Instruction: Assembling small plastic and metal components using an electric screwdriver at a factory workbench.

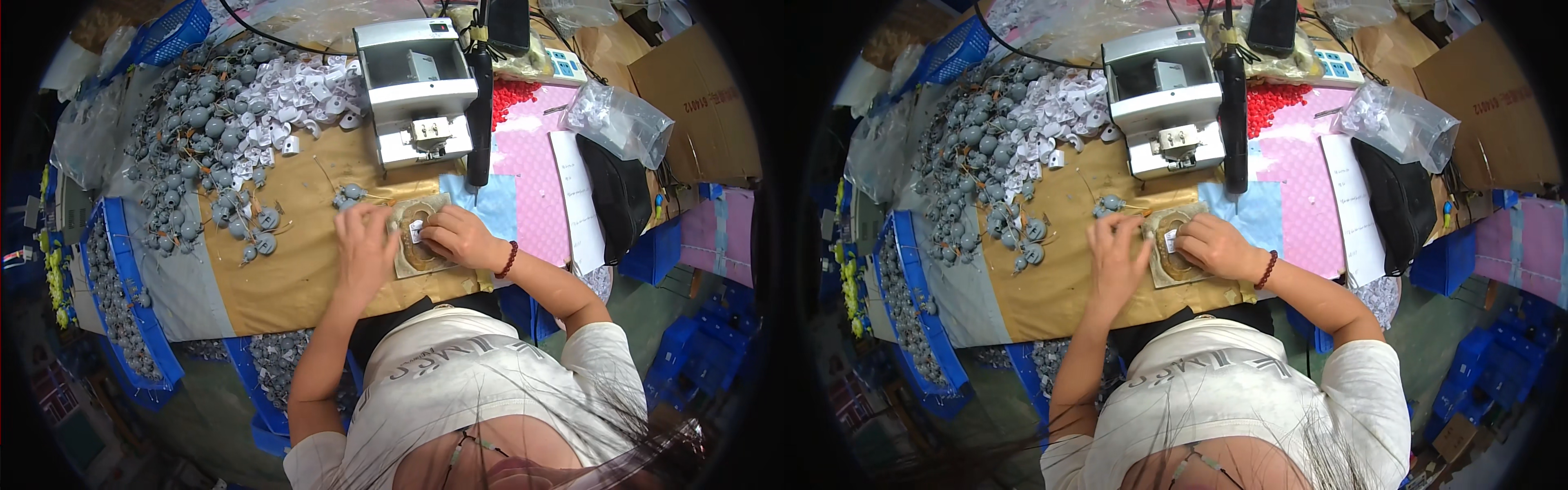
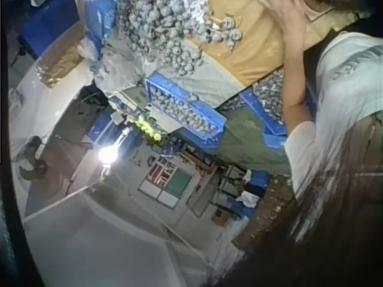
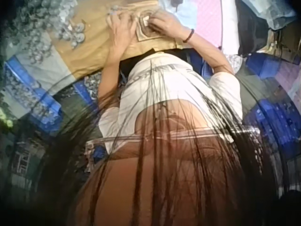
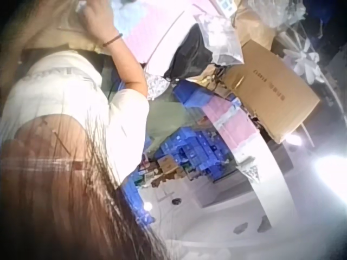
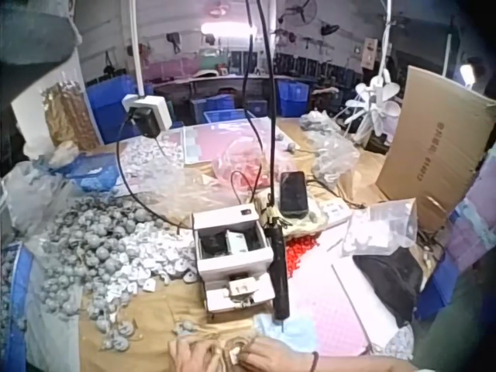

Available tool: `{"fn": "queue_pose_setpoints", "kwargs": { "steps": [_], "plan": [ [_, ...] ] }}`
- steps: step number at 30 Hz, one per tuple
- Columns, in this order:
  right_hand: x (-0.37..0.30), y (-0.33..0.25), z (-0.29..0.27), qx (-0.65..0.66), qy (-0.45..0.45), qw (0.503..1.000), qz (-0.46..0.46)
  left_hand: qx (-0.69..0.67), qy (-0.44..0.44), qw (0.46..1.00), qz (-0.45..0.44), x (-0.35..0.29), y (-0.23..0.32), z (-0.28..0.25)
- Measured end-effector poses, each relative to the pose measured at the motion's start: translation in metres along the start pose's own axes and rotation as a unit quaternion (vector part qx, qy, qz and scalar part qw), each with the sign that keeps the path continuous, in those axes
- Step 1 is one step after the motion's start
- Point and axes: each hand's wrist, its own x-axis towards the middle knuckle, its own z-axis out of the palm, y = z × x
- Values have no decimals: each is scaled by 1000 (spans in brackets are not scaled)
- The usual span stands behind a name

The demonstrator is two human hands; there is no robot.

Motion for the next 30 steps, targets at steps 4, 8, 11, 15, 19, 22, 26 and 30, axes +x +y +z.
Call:
{"fn": "queue_pose_setpoints", "kwargs": {
  "steps": [4, 8, 11, 15, 19, 22, 26, 30],
  "plan": [
    [1, -6, 3, -64, 6, 997, -32, 97, 48, 994, 25, 7, -33, 10],
    [-3, -13, 4, -89, 10, 996, -2, 72, 68, 993, 62, 15, -46, 5],
    [-5, -16, 6, -76, -2, 996, 37, -94, 60, 993, -24, 7, -40, -13],
    [-10, -10, 6, -1, 21, 997, 77, -245, -16, 961, -123, -14, -5, -54],
    [22, -35, -26, 80, 105, 988, 81, -366, -103, 914, -144, -33, 10, -63],
    [36, -53, -35, 318, -6, 936, 149, -501, -159, 834, -171, -35, 17, -50],
    [25, -54, -33, 409, -71, 853, 317, -581, -156, 758, -251, -43, 11, -20],
    [7, -37, -25, 151, -65, 972, 168, -305, -115, 930, -170, -52, 18, -11]
  ]
}}
